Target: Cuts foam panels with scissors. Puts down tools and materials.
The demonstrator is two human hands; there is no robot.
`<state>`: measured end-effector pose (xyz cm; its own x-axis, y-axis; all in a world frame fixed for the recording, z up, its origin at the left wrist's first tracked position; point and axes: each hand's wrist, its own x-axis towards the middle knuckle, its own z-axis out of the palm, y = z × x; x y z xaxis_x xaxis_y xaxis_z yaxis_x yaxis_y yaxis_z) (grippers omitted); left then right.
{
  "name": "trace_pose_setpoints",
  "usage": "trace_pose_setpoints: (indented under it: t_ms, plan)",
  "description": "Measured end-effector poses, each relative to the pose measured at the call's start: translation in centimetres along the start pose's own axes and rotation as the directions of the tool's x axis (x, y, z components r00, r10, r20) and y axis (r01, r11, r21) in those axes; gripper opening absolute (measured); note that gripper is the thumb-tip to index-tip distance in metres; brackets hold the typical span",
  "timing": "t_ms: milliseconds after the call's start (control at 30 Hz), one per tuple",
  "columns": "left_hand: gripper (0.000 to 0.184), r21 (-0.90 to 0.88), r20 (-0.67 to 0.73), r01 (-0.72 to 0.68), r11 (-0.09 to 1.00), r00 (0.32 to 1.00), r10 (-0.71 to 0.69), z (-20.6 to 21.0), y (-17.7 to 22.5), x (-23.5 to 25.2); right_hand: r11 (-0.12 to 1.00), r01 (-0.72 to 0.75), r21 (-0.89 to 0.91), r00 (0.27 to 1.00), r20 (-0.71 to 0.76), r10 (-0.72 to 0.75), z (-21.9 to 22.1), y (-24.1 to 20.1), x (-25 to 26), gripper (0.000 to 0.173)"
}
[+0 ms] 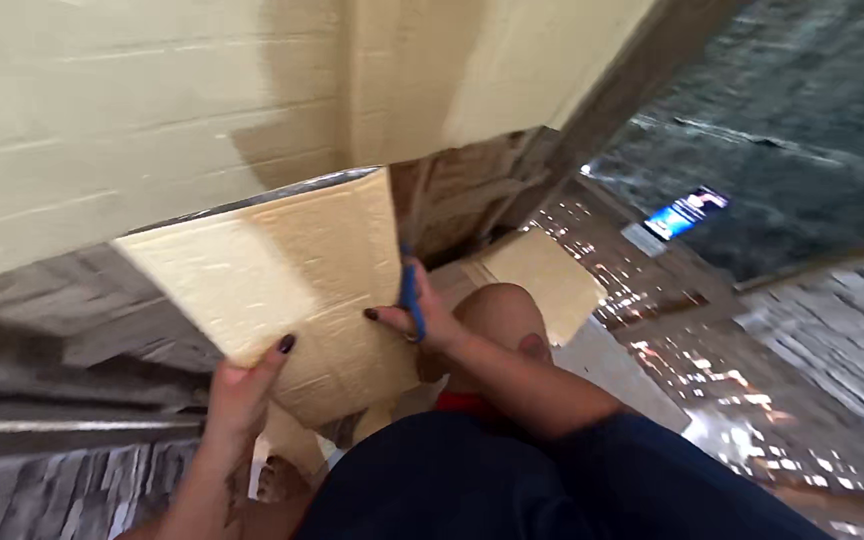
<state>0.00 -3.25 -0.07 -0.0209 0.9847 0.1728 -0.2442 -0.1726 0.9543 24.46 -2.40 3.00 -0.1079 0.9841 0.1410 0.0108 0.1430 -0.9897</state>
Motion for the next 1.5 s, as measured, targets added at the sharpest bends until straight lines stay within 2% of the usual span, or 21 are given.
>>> trace_pose_setpoints:
  t_ms: [167,433,633,800,933,1000,1067,1133,1267,1400,1500]
  plan:
    - [0.052,0.018,-0.010,-0.021,1.000,1.000,0.021,0.1,-0.5,0.1,0.998,0.014,0.063,0.999,0.036,-0.016,-0.4,0.1,-0.1,0.070]
    - [0.050,0.012,-0.018,0.001,1.000,1.000,-0.001,0.2,-0.8,0.6,0.995,0.053,0.080,0.998,0.041,-0.056,-0.2,-0.4,-0.6,0.065]
    - [0.051,-0.005,-0.026,-0.045,0.999,0.999,0.045,0.0,-1.4,1.0,0.987,0.035,0.154,0.997,0.056,-0.044,0.0,-0.7,-0.9,0.064]
    - [0.056,-0.016,-0.014,-0.086,0.996,0.996,0.085,-0.9,-2.1,1.6,0.997,0.015,0.075,0.993,0.117,-0.024,-0.6,-1.7,-0.9,0.067]
    - [0.051,-0.021,-0.090,-0.052,0.998,0.995,0.050,-2.2,-2.0,3.0,0.998,0.049,-0.040,0.970,0.241,-0.038,-2.8,-2.3,-0.6,0.066]
    - [0.042,-0.097,-0.123,-0.033,0.995,0.992,0.021,-3.2,-2.0,3.8,0.996,-0.025,-0.089,0.933,0.356,0.055,-4.2,-2.9,-1.1,0.067]
    - [0.035,-0.189,-0.143,-0.028,0.982,0.990,0.001,-4.0,-2.2,4.4,0.986,-0.102,-0.134,0.853,0.499,0.156,-5.6,-3.4,-1.9,0.072]
    - [0.049,-0.256,-0.144,-0.023,0.966,0.990,-0.015,-5.0,-2.6,4.8,0.978,-0.186,-0.100,0.746,0.634,0.206,-6.3,-3.8,-2.9,0.073]
    - [0.059,-0.370,-0.095,-0.006,0.929,0.995,-0.031,-6.0,-2.5,4.8,0.947,-0.322,0.012,0.562,0.807,0.181,-6.3,-4.3,-4.2,0.063]
    - [0.060,-0.443,-0.082,-0.010,0.896,0.996,-0.030,-6.2,-2.1,4.7,0.906,-0.419,0.057,0.438,0.887,0.147,-6.2,-4.3,-4.7,0.060]
    - [0.056,-0.486,-0.103,-0.031,0.873,0.994,-0.022,-6.5,-2.1,4.9,0.891,-0.452,0.047,0.384,0.912,0.147,-6.0,-4.6,-4.7,0.059]
